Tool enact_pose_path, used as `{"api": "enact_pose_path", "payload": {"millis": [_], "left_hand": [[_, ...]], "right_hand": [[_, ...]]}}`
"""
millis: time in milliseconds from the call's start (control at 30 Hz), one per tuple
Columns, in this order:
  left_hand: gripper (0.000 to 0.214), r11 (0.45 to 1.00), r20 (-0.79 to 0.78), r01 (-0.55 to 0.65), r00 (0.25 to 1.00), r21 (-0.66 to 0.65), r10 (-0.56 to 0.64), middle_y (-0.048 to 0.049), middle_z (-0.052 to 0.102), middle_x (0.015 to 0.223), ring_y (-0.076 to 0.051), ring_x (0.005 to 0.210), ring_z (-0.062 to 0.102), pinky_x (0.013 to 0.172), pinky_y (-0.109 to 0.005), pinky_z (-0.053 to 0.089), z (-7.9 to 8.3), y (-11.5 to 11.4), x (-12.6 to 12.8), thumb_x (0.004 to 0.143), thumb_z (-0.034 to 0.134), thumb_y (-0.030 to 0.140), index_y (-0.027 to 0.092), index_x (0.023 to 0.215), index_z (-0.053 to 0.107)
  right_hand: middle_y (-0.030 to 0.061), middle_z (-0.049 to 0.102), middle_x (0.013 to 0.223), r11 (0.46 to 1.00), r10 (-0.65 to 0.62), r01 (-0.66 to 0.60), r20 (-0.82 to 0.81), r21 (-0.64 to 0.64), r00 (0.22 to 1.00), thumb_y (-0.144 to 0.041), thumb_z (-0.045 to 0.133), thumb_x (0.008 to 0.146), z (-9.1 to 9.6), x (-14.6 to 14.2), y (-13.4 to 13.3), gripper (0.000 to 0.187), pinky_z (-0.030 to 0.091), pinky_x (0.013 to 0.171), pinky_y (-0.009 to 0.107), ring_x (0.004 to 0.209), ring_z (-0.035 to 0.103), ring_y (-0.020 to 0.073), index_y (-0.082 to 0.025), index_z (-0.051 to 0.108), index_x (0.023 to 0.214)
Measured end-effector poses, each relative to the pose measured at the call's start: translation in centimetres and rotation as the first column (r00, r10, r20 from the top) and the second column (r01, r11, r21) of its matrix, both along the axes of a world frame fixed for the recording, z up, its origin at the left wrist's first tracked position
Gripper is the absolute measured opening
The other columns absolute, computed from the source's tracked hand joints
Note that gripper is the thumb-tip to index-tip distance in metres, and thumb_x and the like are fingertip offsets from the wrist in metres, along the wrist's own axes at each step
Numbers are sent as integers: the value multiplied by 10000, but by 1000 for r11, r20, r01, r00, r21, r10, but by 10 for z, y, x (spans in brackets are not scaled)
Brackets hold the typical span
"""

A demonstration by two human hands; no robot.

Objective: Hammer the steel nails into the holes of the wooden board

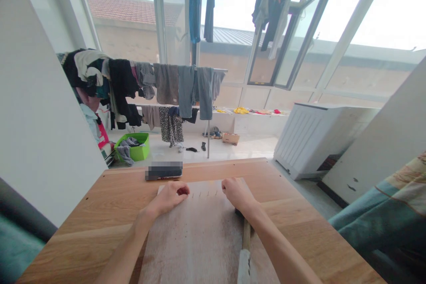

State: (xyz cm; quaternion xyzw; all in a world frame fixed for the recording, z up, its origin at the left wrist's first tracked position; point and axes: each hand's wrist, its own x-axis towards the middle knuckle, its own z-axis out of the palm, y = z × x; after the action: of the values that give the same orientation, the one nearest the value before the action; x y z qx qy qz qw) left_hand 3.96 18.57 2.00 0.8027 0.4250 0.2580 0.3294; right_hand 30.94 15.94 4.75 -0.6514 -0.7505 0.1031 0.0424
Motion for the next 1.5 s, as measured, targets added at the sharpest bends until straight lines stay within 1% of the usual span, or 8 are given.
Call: {"api": "enact_pose_path", "payload": {"millis": [167,367,567,767,1033,1233,1367,1500], "left_hand": [[113,998,87,-31,996,48,26,-7,709,782,-155,735,663,708,-229,499,2,-1,3,801,589,205,177,833,693],[123,998,71,0,997,68,-5,-27,722,811,-163,755,663,734,-242,502,-4,-5,16,789,571,149,168,827,687],[132,998,48,1,999,69,-4,-35,725,827,-169,762,661,745,-252,505,-6,-6,21,795,574,148,164,849,693],[125,995,88,-45,995,88,37,-34,743,863,-179,800,678,791,-270,517,-5,-9,26,827,588,169,185,891,694],[174,991,49,-36,998,129,30,-52,738,886,-200,834,673,796,-277,496,-16,-12,46,842,535,137,181,897,694],[177,988,41,-48,998,145,42,-59,727,875,-201,822,660,791,-281,489,-17,-14,52,835,532,128,175,913,684],[125,998,147,-46,988,45,39,-50,738,859,-186,804,673,782,-274,507,-8,-16,51,819,587,161,172,893,688],[118,984,184,141,976,-110,-120,-23,729,775,-171,742,668,709,-255,512,4,-20,45,774,645,191,159,870,703]], "right_hand": [[7,722,881,999,48,-48,14,1,999,-351,599,957,5,-9,0,217,552,805,356,825,685,155,-168,683,877],[-15,699,766,997,81,-81,-10,-8,997,-357,602,951,-5,-18,4,265,535,727,316,709,657,131,-162,663,782],[19,736,773,990,127,-122,-72,68,989,-175,587,906,1,-26,-1,176,443,677,256,706,635,129,-168,709,779],[21,732,681,986,158,-149,-114,78,981,-135,606,874,2,-46,0,206,415,618,242,621,615,129,-168,713,701],[76,767,864,977,160,-132,-163,166,974,-166,543,899,21,-41,-16,242,415,709,235,788,666,182,-193,775,836],[75,756,813,981,154,-123,-212,152,965,-164,544,874,11,-35,-22,245,434,732,248,770,662,187,-183,787,843],[78,749,815,986,139,-106,-279,128,950,-154,554,835,9,-36,-25,228,441,733,260,764,652,189,-174,781,837],[11,728,718,987,160,-150,-390,57,907,-157,585,796,13,-37,-37,165,432,646,222,670,623,148,-193,746,790]]}}
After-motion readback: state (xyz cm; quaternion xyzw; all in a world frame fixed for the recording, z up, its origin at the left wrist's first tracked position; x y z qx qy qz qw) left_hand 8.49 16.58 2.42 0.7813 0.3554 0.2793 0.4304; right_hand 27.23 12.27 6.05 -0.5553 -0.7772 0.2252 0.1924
